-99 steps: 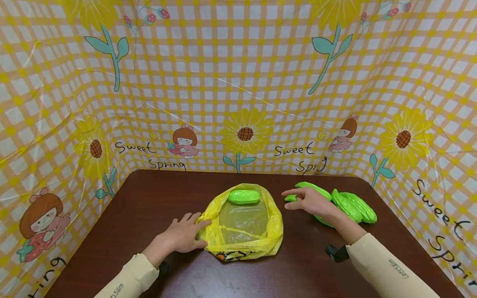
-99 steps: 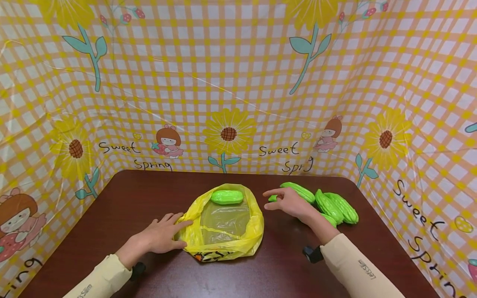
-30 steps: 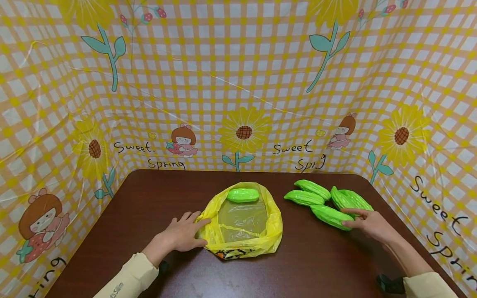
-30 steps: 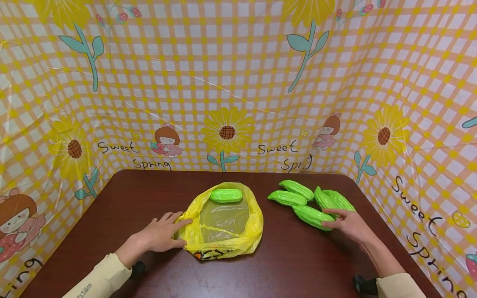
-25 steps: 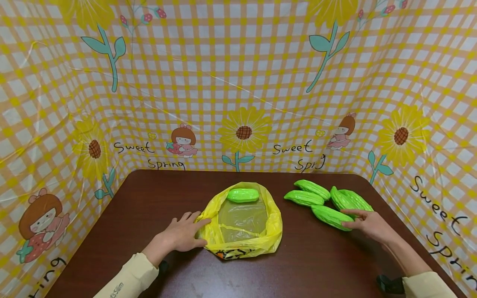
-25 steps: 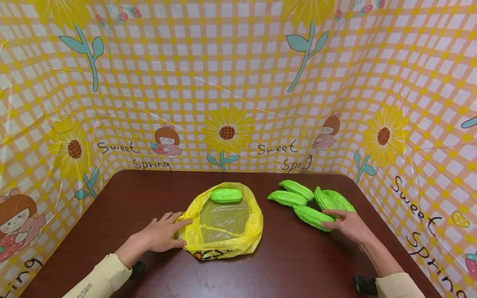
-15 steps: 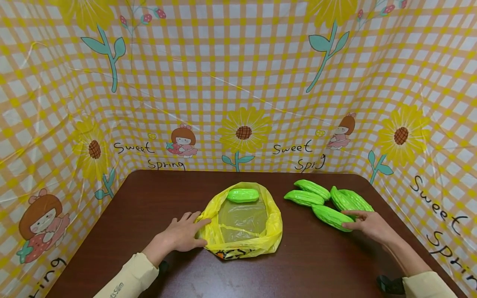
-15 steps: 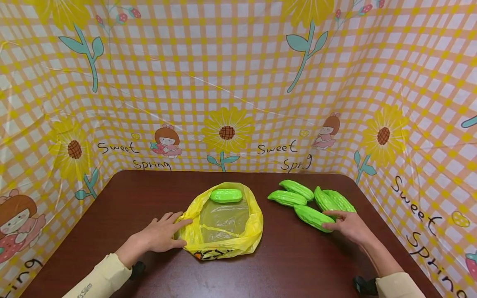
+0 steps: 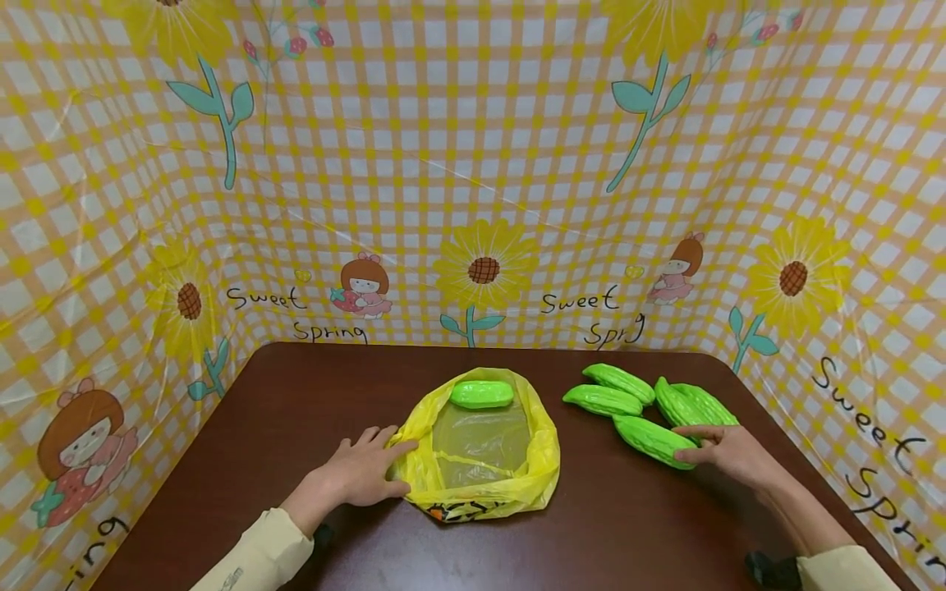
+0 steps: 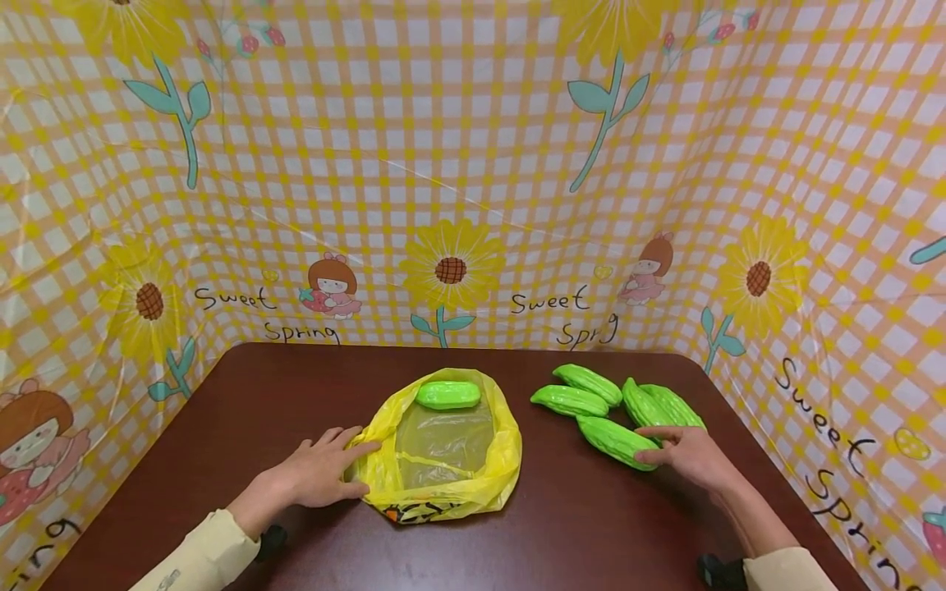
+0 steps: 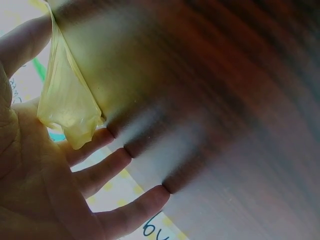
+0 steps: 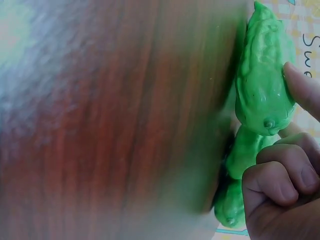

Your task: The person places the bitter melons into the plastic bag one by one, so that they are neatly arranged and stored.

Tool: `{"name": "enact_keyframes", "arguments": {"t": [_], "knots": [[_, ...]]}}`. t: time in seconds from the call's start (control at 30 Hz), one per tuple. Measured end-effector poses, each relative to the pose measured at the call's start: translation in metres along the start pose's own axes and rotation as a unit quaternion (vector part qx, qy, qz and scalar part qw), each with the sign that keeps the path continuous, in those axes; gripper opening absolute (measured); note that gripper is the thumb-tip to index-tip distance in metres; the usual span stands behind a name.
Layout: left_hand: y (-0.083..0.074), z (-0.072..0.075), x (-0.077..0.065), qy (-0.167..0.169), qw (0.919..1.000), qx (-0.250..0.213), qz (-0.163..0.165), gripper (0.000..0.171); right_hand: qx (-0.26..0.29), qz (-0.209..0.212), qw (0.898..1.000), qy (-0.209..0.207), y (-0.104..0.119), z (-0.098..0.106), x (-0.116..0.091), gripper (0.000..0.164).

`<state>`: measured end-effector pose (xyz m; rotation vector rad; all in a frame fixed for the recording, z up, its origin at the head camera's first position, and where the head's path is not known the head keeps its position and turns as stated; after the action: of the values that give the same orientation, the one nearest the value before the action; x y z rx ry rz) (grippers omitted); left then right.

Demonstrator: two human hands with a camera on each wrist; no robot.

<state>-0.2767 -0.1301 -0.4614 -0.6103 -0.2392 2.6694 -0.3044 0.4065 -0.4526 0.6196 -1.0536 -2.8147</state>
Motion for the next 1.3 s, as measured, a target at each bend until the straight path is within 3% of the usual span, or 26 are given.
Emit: {"name": "enact_keyframes", "arguments": {"t": [0.53,0.77,1.07,1.3], "knots": [[0.000,-0.002,0.000,-0.002,1.0000,0.003,-0.003,0.067,-0.013,0.032,0.999,-0.004,0.044,-0.003,0.005,0.066],[0.001,0.000,0.000,-0.003,1.0000,0.000,-0.002,0.067,-0.026,0.082,0.996,-0.005,0.067,-0.002,0.014,0.064],[0.001,0.000,0.000,-0.002,1.0000,0.000,-0.005,0.066,-0.032,0.097,0.995,-0.004,0.093,-0.004,0.021,0.061],[0.001,0.000,-0.001,-0.006,0.9999,0.006,-0.008,0.066,0.006,0.104,0.995,0.012,0.111,-0.007,0.027,0.060]]}}
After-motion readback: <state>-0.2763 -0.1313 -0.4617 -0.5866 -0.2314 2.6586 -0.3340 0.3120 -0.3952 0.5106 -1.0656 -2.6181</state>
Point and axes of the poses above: each hand's wrist, its own x-axis towards the middle knuckle, its own z-axis out of the back of the hand, y = z × x, the point moved 6 cm from there along x, towards the middle knuckle, and after that the axes turned 9 degrees about y, right-handed, at the moved point
